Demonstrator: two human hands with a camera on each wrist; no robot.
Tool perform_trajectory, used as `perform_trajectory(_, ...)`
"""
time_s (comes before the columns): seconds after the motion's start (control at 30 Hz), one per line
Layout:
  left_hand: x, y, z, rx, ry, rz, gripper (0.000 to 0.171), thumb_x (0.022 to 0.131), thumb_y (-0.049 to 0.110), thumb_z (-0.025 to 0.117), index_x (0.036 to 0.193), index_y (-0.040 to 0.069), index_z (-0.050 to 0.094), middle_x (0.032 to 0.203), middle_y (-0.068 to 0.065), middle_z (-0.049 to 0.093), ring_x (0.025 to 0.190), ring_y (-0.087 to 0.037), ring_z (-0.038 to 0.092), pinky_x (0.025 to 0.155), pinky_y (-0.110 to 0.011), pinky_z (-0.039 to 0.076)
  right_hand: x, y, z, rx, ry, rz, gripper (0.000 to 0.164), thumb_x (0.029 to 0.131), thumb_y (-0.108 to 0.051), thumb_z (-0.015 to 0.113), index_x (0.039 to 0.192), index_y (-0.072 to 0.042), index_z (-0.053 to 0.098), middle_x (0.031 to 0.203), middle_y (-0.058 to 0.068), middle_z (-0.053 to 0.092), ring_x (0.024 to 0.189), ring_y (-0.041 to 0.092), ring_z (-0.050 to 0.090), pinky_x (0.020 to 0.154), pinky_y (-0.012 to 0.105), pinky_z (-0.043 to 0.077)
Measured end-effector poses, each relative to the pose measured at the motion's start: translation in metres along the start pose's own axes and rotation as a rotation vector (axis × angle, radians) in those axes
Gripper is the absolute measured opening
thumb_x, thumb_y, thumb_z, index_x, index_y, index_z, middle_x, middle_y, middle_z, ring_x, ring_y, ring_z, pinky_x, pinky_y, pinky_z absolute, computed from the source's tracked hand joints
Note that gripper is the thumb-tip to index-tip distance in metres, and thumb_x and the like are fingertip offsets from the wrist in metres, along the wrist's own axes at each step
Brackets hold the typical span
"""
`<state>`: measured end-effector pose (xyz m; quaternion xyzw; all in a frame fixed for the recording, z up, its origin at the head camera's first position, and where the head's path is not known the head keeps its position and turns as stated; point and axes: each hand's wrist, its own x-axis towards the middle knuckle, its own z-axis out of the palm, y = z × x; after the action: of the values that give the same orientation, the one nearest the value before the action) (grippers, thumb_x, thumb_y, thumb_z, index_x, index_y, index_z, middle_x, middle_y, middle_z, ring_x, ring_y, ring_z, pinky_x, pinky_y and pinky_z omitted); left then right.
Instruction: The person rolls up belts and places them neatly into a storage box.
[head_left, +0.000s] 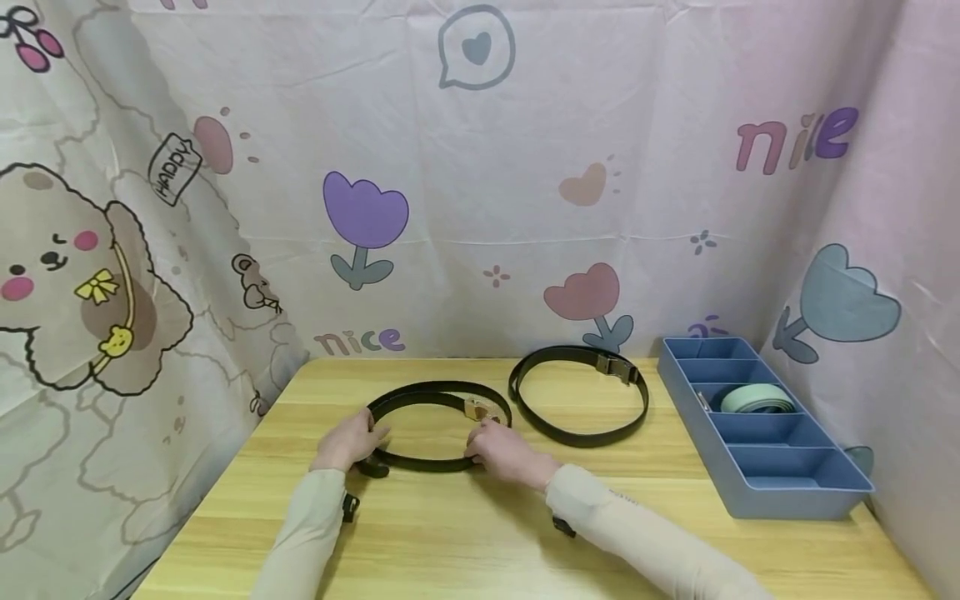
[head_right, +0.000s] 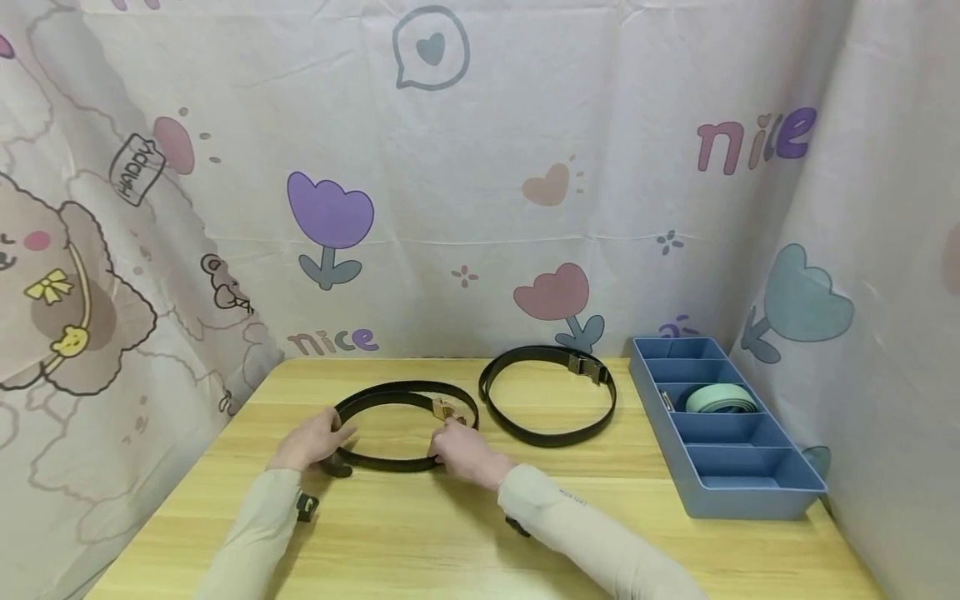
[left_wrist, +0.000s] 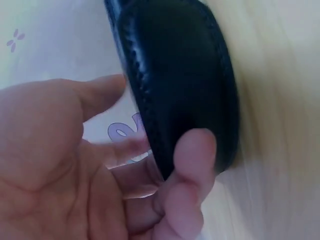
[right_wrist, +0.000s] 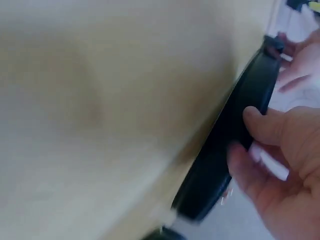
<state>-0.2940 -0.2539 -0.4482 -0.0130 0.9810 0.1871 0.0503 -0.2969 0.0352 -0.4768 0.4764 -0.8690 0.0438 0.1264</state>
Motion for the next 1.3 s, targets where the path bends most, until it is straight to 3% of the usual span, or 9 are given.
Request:
perform_trajectory(0.13, 0.0, -0.003, -0.004, -0.001, -0.024, -0.039, 0.067, 0.099, 0.047, 0.047, 0.139, -0.005, 0.035, 0.116, -0.033, 0.061, 0.074, -0.033, 0.064, 0.059, -0.042, 0.047, 0.0, 0.017, -0.005, 0.044, -0.056, -0.091, 0.016, 0.087, -0.002, 0.069, 0.09, -0.015, 0.078, 0.094, -0.005, 0.072, 0.094, 0.009, 0.064, 0.095, 0.028, 0.049)
perform_trajectory(0.23, 0.001, -0.006, -0.007, 0.034, -0.029, -0.064, 0.076, 0.098, 0.047, 0.048, 0.149, -0.006, 0.025, 0.132, -0.035, 0.053, 0.088, -0.041, 0.065, 0.07, -0.05, 0.05, -0.002, 0.029, -0.009, 0.114, -0.111, -0.086, 0.02, 0.085, 0.001, 0.064, 0.089, -0.014, 0.076, 0.097, -0.003, 0.07, 0.096, 0.012, 0.062, 0.09, 0.025, 0.05)
perform_trajectory(0.37, 0.003, -0.009, -0.009, 0.073, -0.04, -0.05, 0.07, 0.096, 0.036, 0.053, 0.147, -0.006, 0.031, 0.132, -0.034, 0.053, 0.095, -0.043, 0.065, 0.081, -0.055, 0.05, -0.006, 0.042, -0.012, 0.186, -0.159, 0.015, 0.021, 0.079, -0.003, 0.064, 0.092, -0.015, 0.075, 0.109, 0.003, 0.066, 0.11, 0.021, 0.059, 0.097, 0.031, 0.049)
perform_trajectory(0.5, 0.004, -0.006, -0.009, 0.089, -0.047, 0.024, 0.064, 0.086, 0.017, 0.058, 0.145, -0.001, 0.04, 0.129, -0.031, 0.057, 0.104, -0.045, 0.062, 0.083, -0.058, 0.049, -0.005, 0.042, -0.013, 0.118, -0.145, 0.073, 0.014, 0.081, -0.015, 0.071, 0.095, -0.016, 0.074, 0.118, 0.005, 0.065, 0.121, 0.026, 0.055, 0.101, 0.041, 0.046)
perform_trajectory(0.67, 0.003, -0.005, -0.005, 0.089, -0.045, 0.04, 0.062, 0.083, 0.007, 0.057, 0.143, 0.002, 0.045, 0.126, -0.031, 0.059, 0.097, -0.038, 0.063, 0.075, -0.052, 0.049, 0.005, 0.014, -0.013, 0.034, -0.128, -0.016, 0.028, 0.087, -0.04, 0.071, 0.11, -0.024, 0.072, 0.118, -0.005, 0.067, 0.115, 0.017, 0.056, 0.096, 0.035, 0.047)
perform_trajectory(0.77, 0.004, -0.005, -0.004, 0.086, -0.034, 0.035, 0.057, 0.086, 0.007, 0.054, 0.143, 0.002, 0.046, 0.127, -0.031, 0.059, 0.091, -0.035, 0.063, 0.07, -0.048, 0.048, 0.011, -0.005, -0.012, 0.024, -0.129, -0.091, 0.031, 0.089, -0.035, 0.07, 0.119, -0.026, 0.07, 0.114, -0.01, 0.069, 0.1, 0.009, 0.058, 0.085, 0.022, 0.048)
perform_trajectory(0.9, 0.006, -0.006, -0.003, 0.097, -0.028, 0.048, 0.052, 0.09, 0.013, 0.054, 0.141, 0.002, 0.049, 0.129, -0.03, 0.058, 0.101, -0.04, 0.063, 0.073, -0.052, 0.049, 0.012, -0.016, -0.01, 0.022, -0.155, -0.105, 0.026, 0.091, -0.019, 0.068, 0.115, -0.027, 0.072, 0.106, -0.011, 0.072, 0.094, 0.003, 0.064, 0.081, 0.015, 0.05)
perform_trajectory(1.1, 0.006, -0.009, -0.003, 0.081, -0.065, 0.021, 0.041, 0.089, 0.035, 0.063, 0.117, 0.004, 0.06, 0.107, -0.018, 0.068, 0.085, -0.031, 0.062, 0.069, -0.048, 0.047, 0.002, -0.005, -0.015, 0.087, -0.204, -0.067, 0.023, 0.089, -0.004, 0.067, 0.099, -0.022, 0.078, 0.1, -0.01, 0.074, 0.093, 0.002, 0.068, 0.085, 0.014, 0.05)
perform_trajectory(1.3, 0.007, -0.012, -0.002, 0.054, -0.076, -0.006, 0.048, 0.088, 0.046, 0.064, 0.111, 0.004, 0.06, 0.107, -0.018, 0.067, 0.079, -0.029, 0.06, 0.064, -0.043, 0.045, -0.014, 0.014, -0.025, 0.155, -0.23, -0.015, 0.006, 0.087, -0.022, 0.072, 0.084, -0.022, 0.077, 0.082, -0.014, 0.071, 0.07, -0.004, 0.059, 0.067, 0.01, 0.046)
